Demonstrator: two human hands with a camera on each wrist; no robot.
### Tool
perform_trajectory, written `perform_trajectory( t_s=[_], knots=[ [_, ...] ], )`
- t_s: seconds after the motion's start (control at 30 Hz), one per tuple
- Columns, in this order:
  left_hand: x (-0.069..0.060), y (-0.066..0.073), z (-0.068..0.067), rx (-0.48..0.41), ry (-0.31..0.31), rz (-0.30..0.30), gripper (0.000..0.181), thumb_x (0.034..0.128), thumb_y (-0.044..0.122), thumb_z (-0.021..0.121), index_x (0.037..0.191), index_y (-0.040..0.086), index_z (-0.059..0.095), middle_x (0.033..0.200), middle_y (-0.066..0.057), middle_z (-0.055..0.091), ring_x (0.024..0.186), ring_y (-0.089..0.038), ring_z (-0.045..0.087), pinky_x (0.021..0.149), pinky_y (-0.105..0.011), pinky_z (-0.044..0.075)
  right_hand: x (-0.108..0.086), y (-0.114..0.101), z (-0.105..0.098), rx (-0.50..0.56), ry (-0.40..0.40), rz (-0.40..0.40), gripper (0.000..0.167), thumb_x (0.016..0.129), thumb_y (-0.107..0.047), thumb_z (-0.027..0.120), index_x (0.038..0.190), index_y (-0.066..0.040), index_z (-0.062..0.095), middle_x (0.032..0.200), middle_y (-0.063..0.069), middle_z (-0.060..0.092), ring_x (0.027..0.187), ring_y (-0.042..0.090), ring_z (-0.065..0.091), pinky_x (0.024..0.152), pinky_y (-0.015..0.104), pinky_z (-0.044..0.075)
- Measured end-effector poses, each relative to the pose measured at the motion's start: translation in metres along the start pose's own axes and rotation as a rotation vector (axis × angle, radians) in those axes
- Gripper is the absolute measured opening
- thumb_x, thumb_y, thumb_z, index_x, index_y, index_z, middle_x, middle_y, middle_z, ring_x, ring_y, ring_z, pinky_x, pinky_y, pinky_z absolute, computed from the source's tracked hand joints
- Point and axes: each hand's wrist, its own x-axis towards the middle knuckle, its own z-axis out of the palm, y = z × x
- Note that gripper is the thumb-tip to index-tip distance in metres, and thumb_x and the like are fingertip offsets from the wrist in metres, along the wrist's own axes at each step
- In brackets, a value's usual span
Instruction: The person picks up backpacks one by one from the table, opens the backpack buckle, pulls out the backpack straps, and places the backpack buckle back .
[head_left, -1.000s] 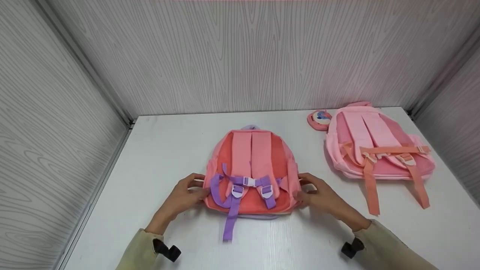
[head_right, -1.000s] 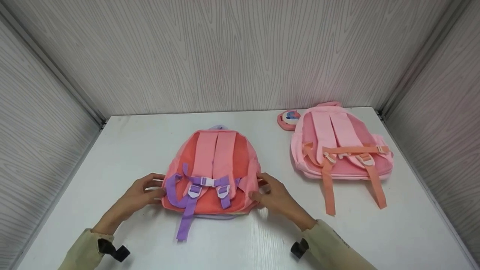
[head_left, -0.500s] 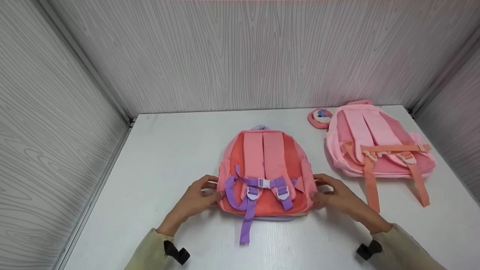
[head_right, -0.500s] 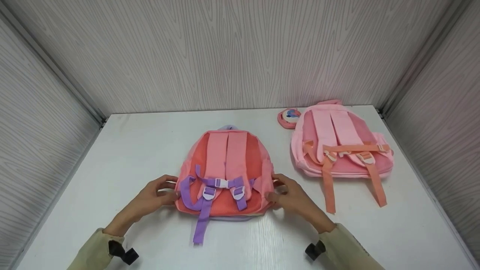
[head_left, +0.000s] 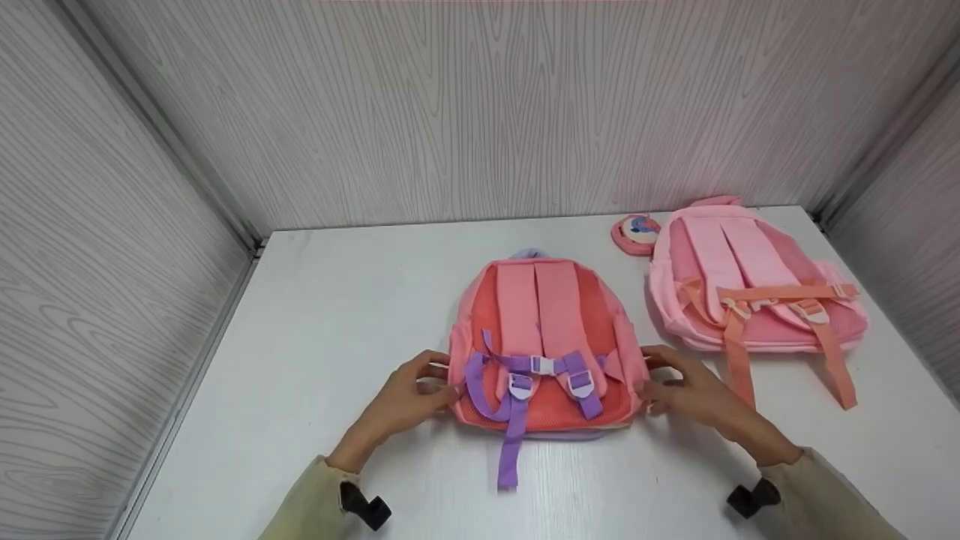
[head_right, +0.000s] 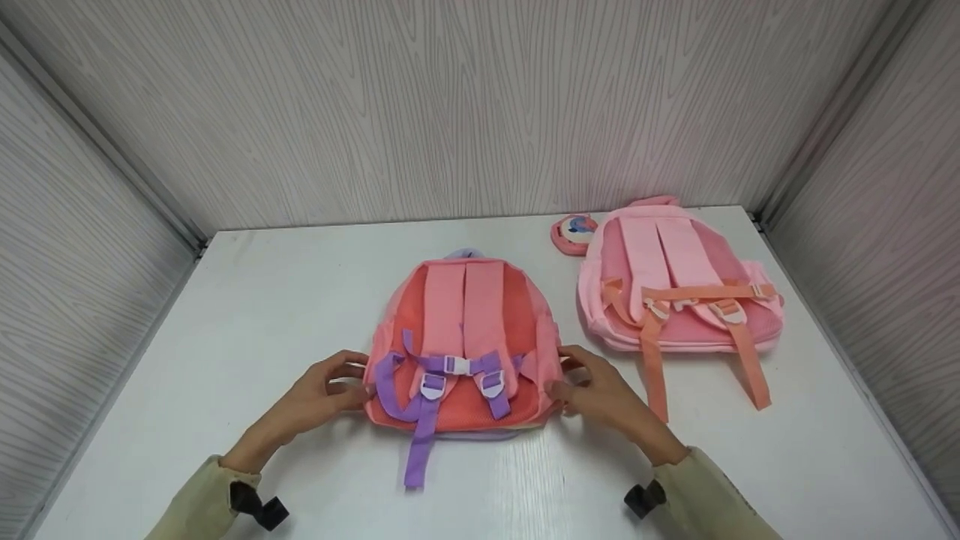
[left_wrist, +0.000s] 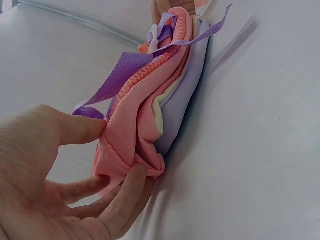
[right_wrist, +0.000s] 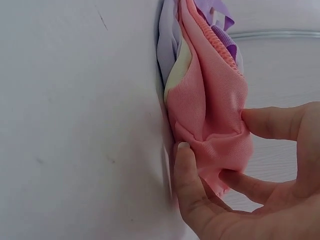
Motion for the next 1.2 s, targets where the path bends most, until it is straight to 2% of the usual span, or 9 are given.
perform_trajectory(
  t_s=[0.13, 0.27, 0.43, 0.57, 0.73, 0.97, 1.07, 1.2],
  knots=[
    [0.000, 0.000, 0.000, -0.006, -0.018, 0.006, 0.053, 0.0975, 0.031, 0.078, 0.142, 0.012, 0.058, 0.137, -0.016, 0.065, 0.115, -0.029, 0.072, 0.090, -0.042, 0.063, 0.000, -0.001, -0.003, 0.016, -0.012, -0.005, 0.064, 0.101, -0.028, 0.074, 0.157, -0.009, 0.047, 0.155, 0.021, 0.048, 0.128, 0.036, 0.054, 0.086, 0.033, 0.063],
    [-0.002, 0.001, -0.004, 0.009, -0.024, 0.014, 0.051, 0.0995, 0.032, 0.076, 0.142, 0.011, 0.060, 0.137, -0.014, 0.066, 0.117, -0.030, 0.071, 0.092, -0.042, 0.062, -0.002, -0.004, -0.005, -0.074, 0.016, -0.025, 0.062, 0.101, -0.032, 0.074, 0.154, -0.010, 0.050, 0.153, 0.020, 0.051, 0.129, 0.035, 0.054, 0.089, 0.029, 0.061],
    [-0.004, 0.009, -0.009, 0.104, 0.056, 0.056, 0.040, 0.1015, 0.027, 0.073, 0.138, 0.013, 0.066, 0.136, -0.009, 0.068, 0.114, -0.027, 0.071, 0.090, -0.042, 0.061, -0.006, -0.016, -0.005, -0.251, 0.126, -0.094, 0.057, 0.100, -0.032, 0.075, 0.147, -0.006, 0.056, 0.141, 0.019, 0.061, 0.112, 0.029, 0.068, 0.085, 0.029, 0.060],
    [-0.005, 0.020, -0.008, 0.165, 0.118, 0.144, 0.036, 0.1019, 0.021, 0.073, 0.136, 0.011, 0.067, 0.135, -0.009, 0.069, 0.107, -0.022, 0.071, 0.094, -0.044, 0.060, -0.006, -0.027, -0.002, -0.315, 0.223, -0.190, 0.049, 0.099, -0.023, 0.078, 0.140, -0.002, 0.061, 0.131, 0.018, 0.068, 0.103, 0.029, 0.073, 0.082, 0.030, 0.062],
    [-0.005, 0.031, -0.005, 0.209, 0.132, 0.256, 0.033, 0.1016, 0.016, 0.072, 0.134, 0.008, 0.067, 0.133, -0.010, 0.070, 0.108, -0.020, 0.070, 0.099, -0.048, 0.056, 0.000, -0.037, 0.003, -0.337, 0.271, -0.259, 0.044, 0.098, -0.020, 0.080, 0.136, -0.003, 0.066, 0.125, 0.015, 0.071, 0.104, 0.029, 0.072, 0.088, 0.038, 0.062],
    [0.000, 0.045, 0.003, 0.211, 0.109, 0.336, 0.034, 0.1006, 0.015, 0.073, 0.132, 0.005, 0.068, 0.130, -0.010, 0.071, 0.110, -0.023, 0.067, 0.098, -0.053, 0.056, 0.011, -0.045, 0.011, -0.333, 0.290, -0.365, 0.034, 0.094, -0.014, 0.082, 0.124, -0.002, 0.073, 0.114, 0.010, 0.075, 0.095, 0.022, 0.069, 0.086, 0.041, 0.062],
    [0.003, 0.051, 0.007, 0.216, 0.098, 0.358, 0.034, 0.1007, 0.016, 0.073, 0.132, 0.005, 0.068, 0.130, -0.011, 0.071, 0.113, -0.023, 0.066, 0.099, -0.051, 0.056, 0.015, -0.048, 0.015, -0.323, 0.277, -0.371, 0.034, 0.093, -0.012, 0.083, 0.124, -0.002, 0.073, 0.113, 0.010, 0.075, 0.097, 0.023, 0.068, 0.089, 0.042, 0.062],
    [0.007, 0.057, 0.012, 0.227, 0.095, 0.372, 0.033, 0.1003, 0.015, 0.074, 0.131, 0.007, 0.068, 0.130, -0.012, 0.071, 0.118, -0.026, 0.066, 0.103, -0.049, 0.055, 0.018, -0.053, 0.021, -0.313, 0.249, -0.334, 0.036, 0.093, -0.014, 0.083, 0.126, -0.003, 0.072, 0.116, 0.009, 0.075, 0.101, 0.026, 0.068, 0.093, 0.046, 0.060]
  ],
)
